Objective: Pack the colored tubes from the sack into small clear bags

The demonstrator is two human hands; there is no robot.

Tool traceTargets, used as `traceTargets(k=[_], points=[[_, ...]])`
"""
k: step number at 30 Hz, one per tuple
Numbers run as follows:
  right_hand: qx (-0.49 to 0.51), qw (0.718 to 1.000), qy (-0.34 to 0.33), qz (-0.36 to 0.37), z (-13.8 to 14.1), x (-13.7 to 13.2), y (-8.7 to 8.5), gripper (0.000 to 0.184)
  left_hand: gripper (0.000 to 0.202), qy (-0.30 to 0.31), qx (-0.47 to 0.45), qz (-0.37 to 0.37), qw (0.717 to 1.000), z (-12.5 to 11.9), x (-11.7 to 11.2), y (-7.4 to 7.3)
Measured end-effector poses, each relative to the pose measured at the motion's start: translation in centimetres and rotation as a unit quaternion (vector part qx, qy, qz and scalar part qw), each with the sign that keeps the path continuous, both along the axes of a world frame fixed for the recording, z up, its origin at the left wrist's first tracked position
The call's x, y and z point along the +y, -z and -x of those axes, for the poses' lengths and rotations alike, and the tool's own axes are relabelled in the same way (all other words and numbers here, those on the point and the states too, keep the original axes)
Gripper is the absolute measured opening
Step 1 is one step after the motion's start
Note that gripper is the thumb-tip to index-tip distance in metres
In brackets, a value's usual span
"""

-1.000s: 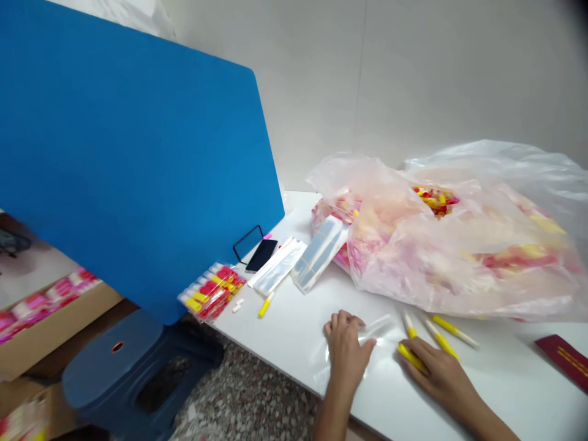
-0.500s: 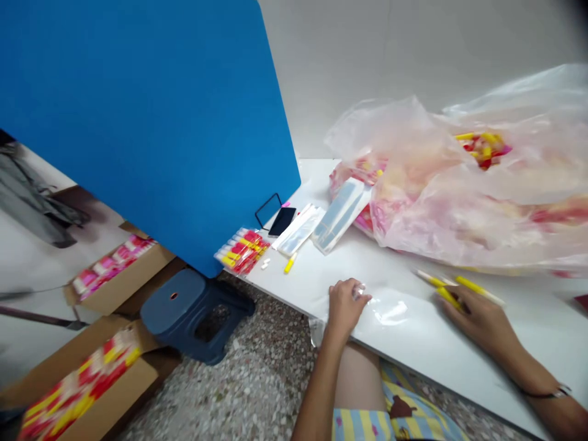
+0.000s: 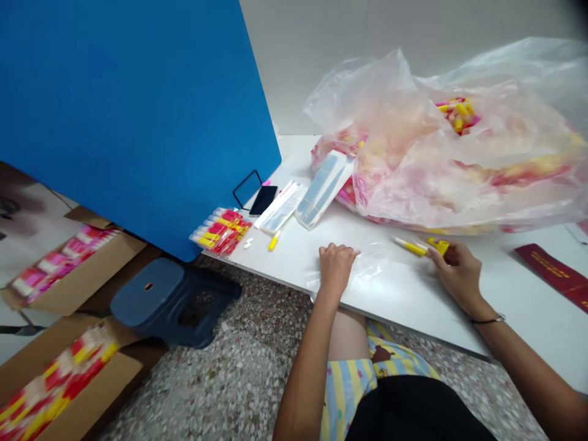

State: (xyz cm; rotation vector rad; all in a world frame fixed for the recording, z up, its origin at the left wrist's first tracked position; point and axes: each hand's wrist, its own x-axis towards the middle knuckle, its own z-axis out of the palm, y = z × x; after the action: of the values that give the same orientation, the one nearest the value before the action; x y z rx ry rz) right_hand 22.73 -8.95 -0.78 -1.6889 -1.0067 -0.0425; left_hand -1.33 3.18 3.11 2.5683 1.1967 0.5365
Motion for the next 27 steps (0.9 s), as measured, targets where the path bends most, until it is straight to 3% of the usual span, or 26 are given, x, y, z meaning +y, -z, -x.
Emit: traceTargets(k=[5, 9, 14, 16, 18, 22, 27], points=[[0.143, 0.984, -0.050, -0.093, 1.2, 0.4, -1.4, 0.033, 0.029, 0.041, -0.026, -0.005, 0.999, -0.7, -0.9, 0.8], [0.234, 0.960, -0.111, -0.109, 1.5, 0.7, -1.7, 0.025, 0.026, 0.062, -0.053, 0.007, 0.997, -1.0, -1.4, 1.4], [0.484, 0.850, -0.147, -0.148, 1.4, 1.2, -1.5, 0.036, 0.031, 0.072, -0.088, 0.017, 0.993, -0.9, -1.1, 1.6], [0.528, 0.825, -0.151, -0.133, 1.5, 1.7, -2.0, 0.034, 0.034, 0.078, -0.118, 0.032, 0.989, -0.8, -0.8, 1.7], [0.533, 0.826, -0.140, -0.121, 1.7, 2.2, -2.8, 0.034, 0.038, 0.085, -0.164, 0.051, 0.981, -0.7, -0.6, 1.9], [0.456, 0.872, -0.145, -0.101, 1.7, 3.1, -4.2, 0.042, 0.047, 0.095, -0.233, 0.075, 0.965, -0.6, -0.4, 2.2], [0.341, 0.919, -0.190, -0.063, 1.5, 3.0, -3.8, 0.044, 0.047, 0.107, -0.204, 0.076, 0.970, -0.6, -0.6, 1.9]])
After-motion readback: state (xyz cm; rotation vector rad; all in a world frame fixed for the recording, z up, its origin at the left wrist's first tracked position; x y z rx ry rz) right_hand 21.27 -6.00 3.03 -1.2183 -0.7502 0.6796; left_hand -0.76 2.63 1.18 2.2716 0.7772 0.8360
